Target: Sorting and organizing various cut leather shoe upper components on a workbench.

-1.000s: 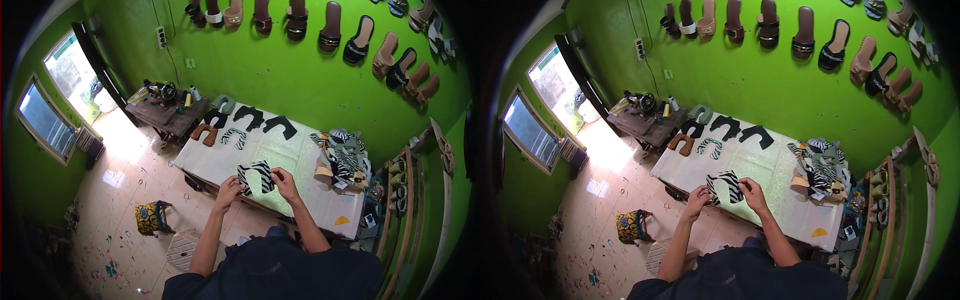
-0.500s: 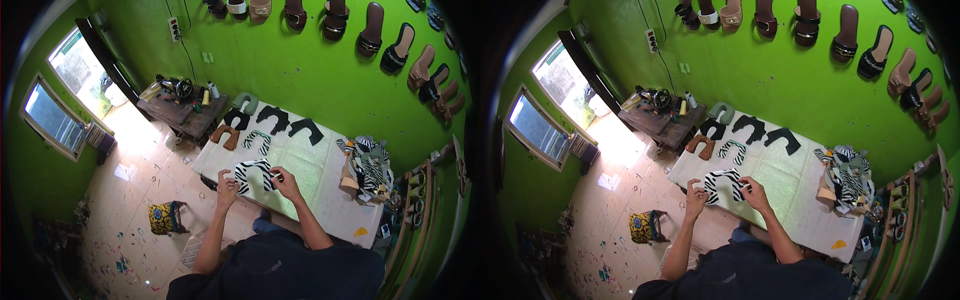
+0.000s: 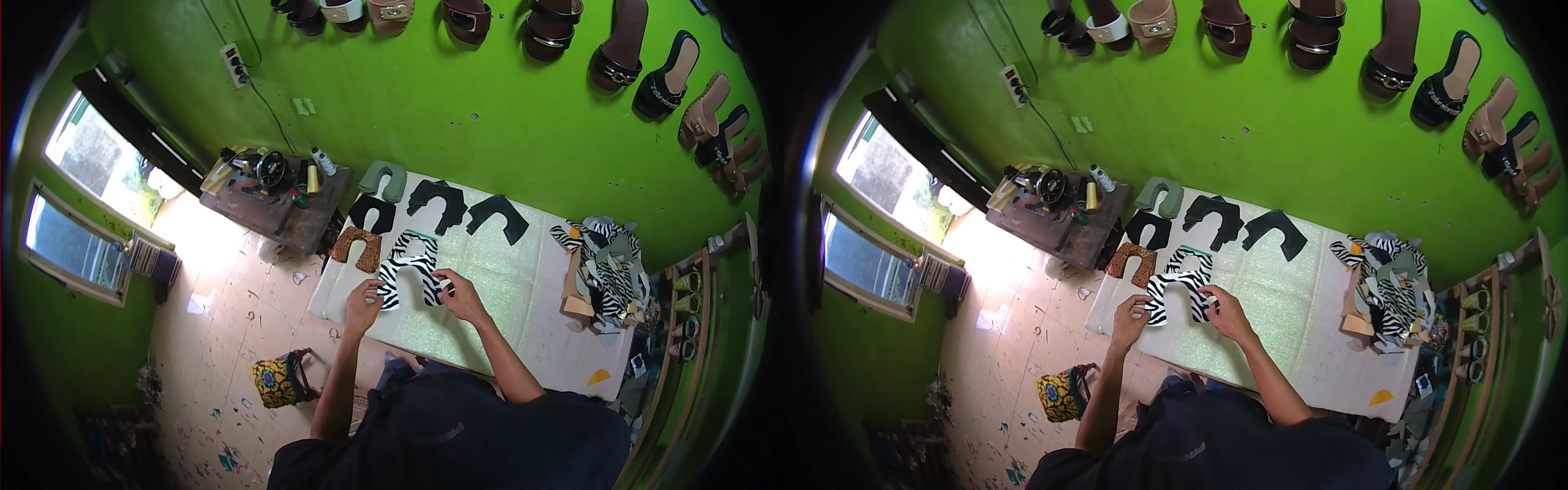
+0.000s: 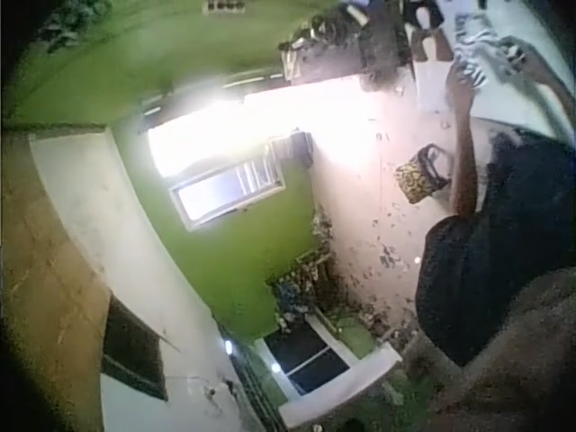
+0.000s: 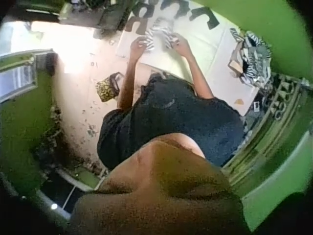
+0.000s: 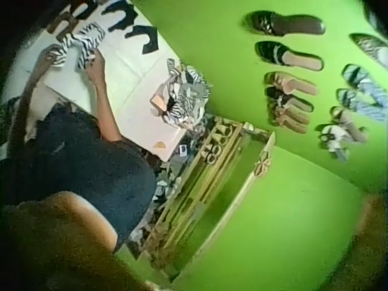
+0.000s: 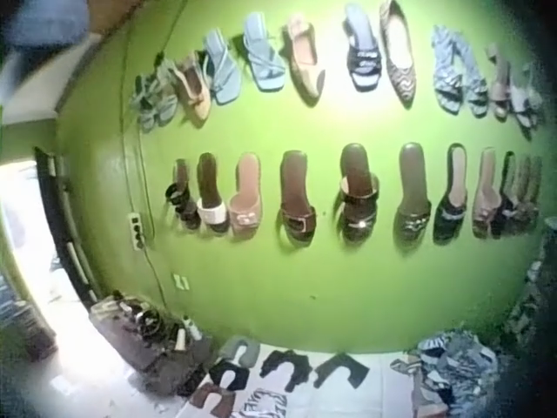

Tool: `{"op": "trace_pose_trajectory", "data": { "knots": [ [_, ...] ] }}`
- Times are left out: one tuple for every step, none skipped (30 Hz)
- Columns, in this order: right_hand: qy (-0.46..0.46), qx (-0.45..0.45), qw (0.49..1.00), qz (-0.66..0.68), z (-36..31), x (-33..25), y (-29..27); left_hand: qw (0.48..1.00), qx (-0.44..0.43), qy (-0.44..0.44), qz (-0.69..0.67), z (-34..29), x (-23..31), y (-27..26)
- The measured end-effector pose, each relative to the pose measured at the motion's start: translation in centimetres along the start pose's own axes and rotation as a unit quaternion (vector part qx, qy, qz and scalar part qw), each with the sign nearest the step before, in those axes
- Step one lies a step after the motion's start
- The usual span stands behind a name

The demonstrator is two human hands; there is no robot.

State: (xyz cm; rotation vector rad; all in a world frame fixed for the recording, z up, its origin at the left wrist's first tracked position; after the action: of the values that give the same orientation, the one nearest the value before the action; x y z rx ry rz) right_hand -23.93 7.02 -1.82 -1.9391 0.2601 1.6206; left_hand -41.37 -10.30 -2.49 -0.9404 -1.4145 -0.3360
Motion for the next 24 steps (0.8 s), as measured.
{"op": "trace_pose_trajectory", "data": {
  "knots": [
    [0.005,0.006,1.000,0.001,0.5,0.2,-0.1,1.000,-0.007,0.001,-0.003,0.8,-0.3,0.1],
    [0.010,0.011,1.000,-0.009,0.9,0.4,-0.1,1.000,-0.015,0.001,-0.005,1.7,-0.6,0.1],
    [0.015,0.017,1.000,-0.019,1.4,0.6,-0.1,1.000,-0.024,0.002,-0.005,2.6,-0.9,0.2],
    [0.023,0.026,0.999,-0.018,1.8,1.1,-0.2,0.999,-0.031,0.011,0.011,3.5,-1.2,0.4],
    [0.022,0.036,0.999,-0.028,2.3,1.3,-0.2,0.999,-0.038,0.021,0.026,4.4,-1.6,0.5],
    [0.021,0.047,0.998,-0.038,2.7,1.6,-0.2,0.998,-0.051,0.023,0.026,5.4,-2.0,0.8],
    [0.039,0.058,0.997,-0.040,3.1,1.3,-0.1,0.997,-0.060,0.047,0.033,6.4,-2.0,0.8],
    [0.047,0.068,0.996,-0.039,3.4,1.5,-0.1,0.994,-0.069,0.072,0.039,7.4,-2.0,0.8],
    [0.052,0.075,0.995,-0.038,3.6,1.6,0.1,0.992,-0.092,0.074,0.047,8.3,-2.4,1.2],
    [0.058,0.086,0.994,-0.037,4.0,1.6,0.4,0.990,-0.108,0.078,0.048,9.2,-2.8,1.3],
    [0.066,0.098,0.992,-0.036,4.3,1.5,0.6,0.987,-0.118,0.089,0.057,10.1,-3.1,1.3],
    [0.071,0.113,0.990,-0.036,4.6,1.8,1.0,0.985,-0.127,0.099,0.066,10.9,-3.4,1.3],
    [0.072,0.122,0.988,-0.058,5.1,2.7,1.5,0.984,-0.155,0.070,0.056,11.8,-4.5,1.5],
    [0.075,0.131,0.985,-0.080,5.3,2.9,2.0,0.981,-0.169,0.076,0.055,12.7,-4.7,1.6],
    [0.089,0.146,0.982,-0.077,5.5,3.4,2.3,0.978,-0.185,0.085,0.056,13.5,-4.9,1.7],
    [0.097,0.159,0.980,-0.077,5.7,3.8,2.7,0.974,-0.200,0.093,0.056,14.2,-5.1,1.8],
    [0.103,0.175,0.974,-0.097,5.9,4.2,3.0,0.970,-0.221,0.086,0.061,15.0,-5.3,2.0],
    [0.109,0.191,0.968,-0.117,6.0,4.7,3.3,0.966,-0.235,0.088,0.060,15.6,-5.4,2.1],
    [0.118,0.200,0.966,-0.116,6.1,5.0,3.7,0.964,-0.242,0.087,0.063,16.3,-5.7,2.2],
    [0.117,0.217,0.962,-0.117,6.2,5.1,3.8,0.961,-0.252,0.088,0.066,16.9,-5.5,2.4],
    [0.116,0.233,0.958,-0.118,6.1,5.2,4.0,0.957,-0.261,0.100,0.079,17.0,-5.3,2.5],
    [0.123,0.242,0.955,-0.117,6.3,5.2,4.2,0.954,-0.272,0.103,0.079,17.6,-5.7,2.6],
    [0.137,0.246,0.952,-0.120,6.5,5.4,4.5,0.950,-0.285,0.097,0.087,18.0,-6.4,2.7],
    [0.150,0.249,0.949,-0.122,6.6,5.6,4.7,0.946,-0.297,0.092,0.095,18.4,-7.0,2.9]
  ]
}}
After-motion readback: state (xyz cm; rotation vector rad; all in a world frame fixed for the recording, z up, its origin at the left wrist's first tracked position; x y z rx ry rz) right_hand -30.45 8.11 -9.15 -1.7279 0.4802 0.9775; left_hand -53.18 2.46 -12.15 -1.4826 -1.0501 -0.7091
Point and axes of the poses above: each hand's wrist, its own z-axis towards the middle knuckle, its own y-axis out of the palm, x = y × z, the point moved 8 cm from there along z, towards the middle knuckle
